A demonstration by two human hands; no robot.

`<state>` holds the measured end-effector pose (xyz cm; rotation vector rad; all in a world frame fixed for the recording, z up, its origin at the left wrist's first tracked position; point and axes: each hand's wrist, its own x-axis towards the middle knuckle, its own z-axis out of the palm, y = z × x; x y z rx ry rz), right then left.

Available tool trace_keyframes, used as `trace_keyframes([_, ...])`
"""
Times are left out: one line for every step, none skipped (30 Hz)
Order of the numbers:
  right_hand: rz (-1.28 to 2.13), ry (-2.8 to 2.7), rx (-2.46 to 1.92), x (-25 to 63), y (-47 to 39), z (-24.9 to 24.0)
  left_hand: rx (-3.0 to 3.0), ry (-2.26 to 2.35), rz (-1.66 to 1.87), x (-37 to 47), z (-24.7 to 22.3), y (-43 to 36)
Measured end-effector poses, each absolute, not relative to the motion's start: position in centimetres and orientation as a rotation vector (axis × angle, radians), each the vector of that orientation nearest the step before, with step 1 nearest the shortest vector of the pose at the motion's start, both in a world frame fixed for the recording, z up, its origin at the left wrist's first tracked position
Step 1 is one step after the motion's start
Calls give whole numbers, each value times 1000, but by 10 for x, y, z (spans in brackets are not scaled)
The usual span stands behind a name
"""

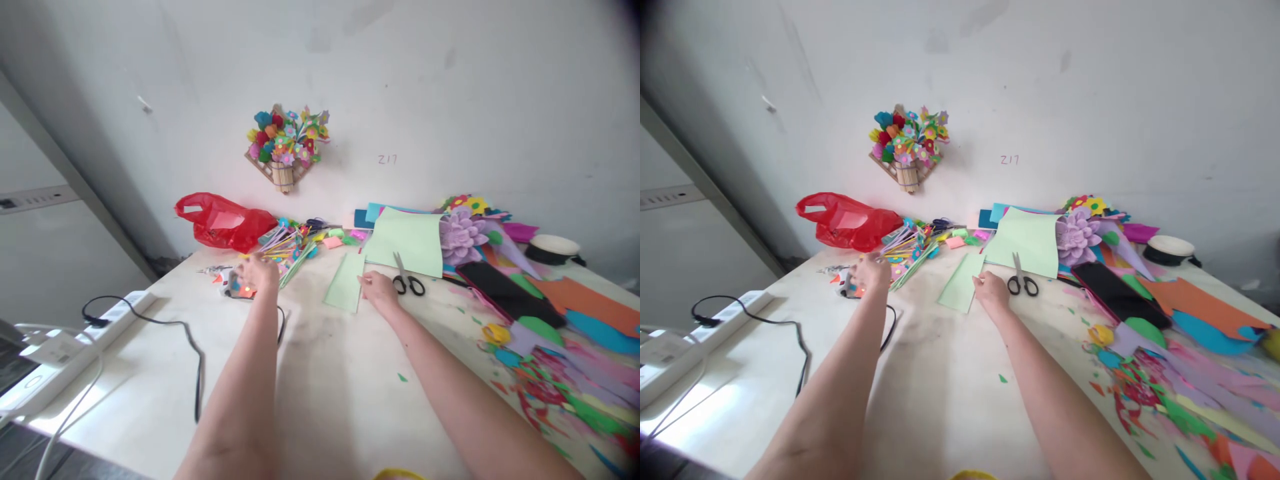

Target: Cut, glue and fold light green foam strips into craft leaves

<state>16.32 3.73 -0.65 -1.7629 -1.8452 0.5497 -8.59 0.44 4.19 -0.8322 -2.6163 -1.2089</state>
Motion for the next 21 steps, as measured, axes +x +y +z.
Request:
trace_keyframes([506,-1859,-1774,163,36,-7,-742,-2613,-1204,-97,40,1])
trace_keyframes([436,-1882,-1781,163,35,-7,-661,-2609,-1203,-109,38,-3])
trace_keyframes([344,-1910,-1776,162,32,-6,-583,-2620,-1208,-119,35,-7])
trace_keyframes([237,-1945,-1760,161,29,-5,-514,-2631,-1214,-129,31,-10])
trace_keyframes([133,-1984,-1725,159,25,-4,-455,-2647,-1222,-137,27,-13])
trace_keyframes([49,-2032,-1663,157,21,-3,-435,-2685,-1233,-145,23,-16])
trace_keyframes([-22,-2092,-1581,154,17,-2,-413,-2720,-1256,-151,19,-18])
trace_keyframes([-83,-2156,-1489,151,13,-2,-414,-2751,-1279,-156,16,-20])
trace_keyframes([-122,-2226,-1391,148,10,-2,-436,-2777,-1292,-160,13,-22])
trace_keyframes([-141,-2295,-1293,145,7,-2,-450,-2797,-1297,-163,11,-23])
trace_keyframes([-144,-2354,-1207,141,5,-3,-465,-2812,-1291,-165,9,-24])
trace_keyframes([-133,-2411,-1135,137,4,-5,-473,-2821,-1280,-167,8,-25])
trace_keyframes([-114,-2459,-1082,133,3,-6,-472,-2827,-1268,-168,7,-26])
trace_keyframes([-93,-2501,-1044,127,3,-8,-474,-2827,-1253,-169,6,-26])
trace_keyframes([-70,-2540,-1016,121,3,-9,-484,-2824,-1236,-169,5,-27])
trace_keyframes([-50,-2570,-995,115,2,-10,-500,-2819,-1224,-169,4,-28])
trace_keyframes([-33,-2597,-969,107,1,-10,-515,-2811,-1219,-170,3,-29])
trace_keyframes([-17,-2621,-934,100,-1,-10,-524,-2799,-1222,-170,2,-30])
trace_keyframes([-10,-2628,-906,92,-3,-10,-520,-2783,-1237,-171,2,-31])
trace_keyframes([-5,-2637,-878,84,-5,-10,-504,-2768,-1262,-172,1,-33])
trace_keyframes([-2,-2640,-845,77,-7,-11,-471,-2755,-1294,-173,1,-35])
